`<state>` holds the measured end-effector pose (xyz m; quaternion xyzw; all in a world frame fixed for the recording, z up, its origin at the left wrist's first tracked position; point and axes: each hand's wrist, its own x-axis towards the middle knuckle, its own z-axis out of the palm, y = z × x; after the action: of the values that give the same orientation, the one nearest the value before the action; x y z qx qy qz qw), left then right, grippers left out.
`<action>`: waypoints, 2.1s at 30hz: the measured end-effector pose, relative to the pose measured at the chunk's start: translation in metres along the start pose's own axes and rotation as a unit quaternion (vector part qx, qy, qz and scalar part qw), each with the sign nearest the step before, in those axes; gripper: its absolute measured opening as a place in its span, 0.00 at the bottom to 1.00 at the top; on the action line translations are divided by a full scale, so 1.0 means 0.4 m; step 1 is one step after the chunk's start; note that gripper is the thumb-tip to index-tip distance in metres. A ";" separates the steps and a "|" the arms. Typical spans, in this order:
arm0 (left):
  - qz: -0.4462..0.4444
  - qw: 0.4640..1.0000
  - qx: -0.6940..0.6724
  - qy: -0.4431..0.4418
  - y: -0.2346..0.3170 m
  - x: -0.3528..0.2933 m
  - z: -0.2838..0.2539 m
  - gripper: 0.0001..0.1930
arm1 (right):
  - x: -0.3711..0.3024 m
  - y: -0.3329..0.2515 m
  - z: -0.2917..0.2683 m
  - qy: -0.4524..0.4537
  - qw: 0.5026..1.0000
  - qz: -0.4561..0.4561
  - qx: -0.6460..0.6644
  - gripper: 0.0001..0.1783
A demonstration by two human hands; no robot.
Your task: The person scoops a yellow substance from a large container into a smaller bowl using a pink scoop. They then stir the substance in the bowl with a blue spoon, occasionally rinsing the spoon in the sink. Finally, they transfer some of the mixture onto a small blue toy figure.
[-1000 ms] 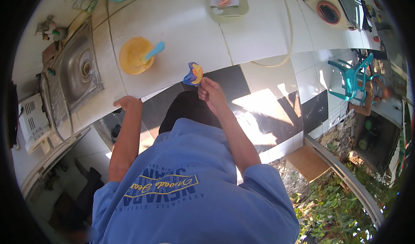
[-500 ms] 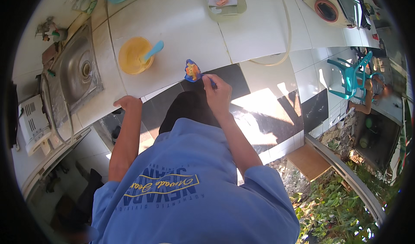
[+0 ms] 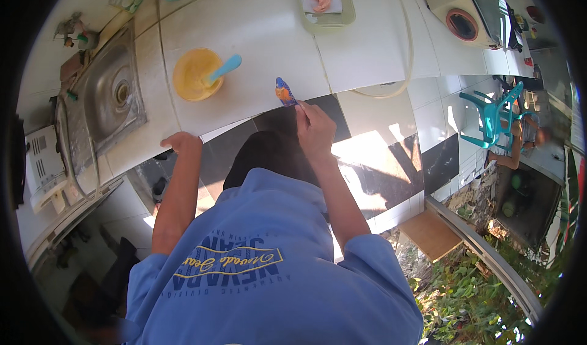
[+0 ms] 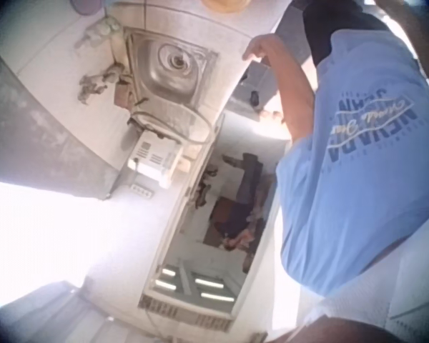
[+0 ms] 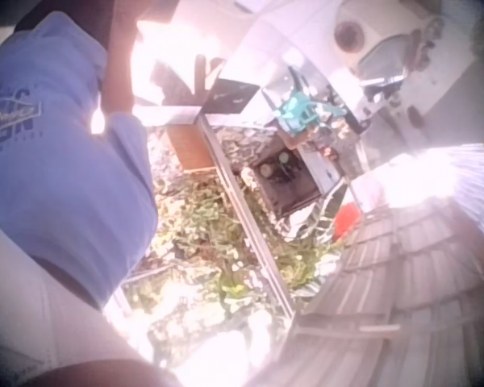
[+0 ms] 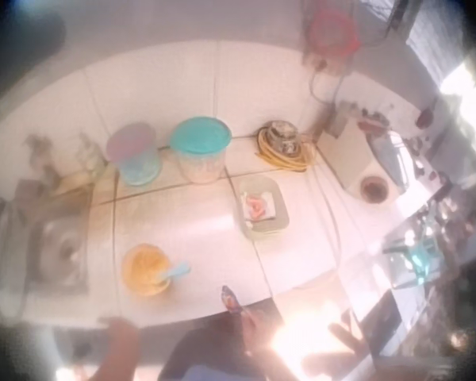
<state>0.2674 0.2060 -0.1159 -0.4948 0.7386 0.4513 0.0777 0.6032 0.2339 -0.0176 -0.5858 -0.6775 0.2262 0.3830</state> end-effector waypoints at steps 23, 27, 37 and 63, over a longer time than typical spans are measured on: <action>-0.030 0.999 0.014 0.016 -0.002 0.020 0.015 0.48 | -0.056 0.082 0.081 -0.103 0.722 0.415 0.544 0.14; -0.016 1.000 0.007 0.008 -0.001 0.011 0.012 0.48 | -0.057 0.092 0.105 -0.091 0.775 0.419 0.465 0.17; -0.022 0.999 -0.003 -0.033 -0.009 0.016 0.009 0.51 | -0.061 -0.004 0.128 -0.221 0.796 0.446 0.344 0.25; -0.453 0.557 -0.034 -0.695 -0.007 -0.192 -0.243 0.38 | 0.444 -0.405 0.130 -0.441 0.766 -0.357 -0.302 0.10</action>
<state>0.3400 0.1841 -0.0179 -0.2990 0.1179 0.5851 0.7446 0.4583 0.3789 0.1185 -0.2228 -0.9654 0.0905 -0.1009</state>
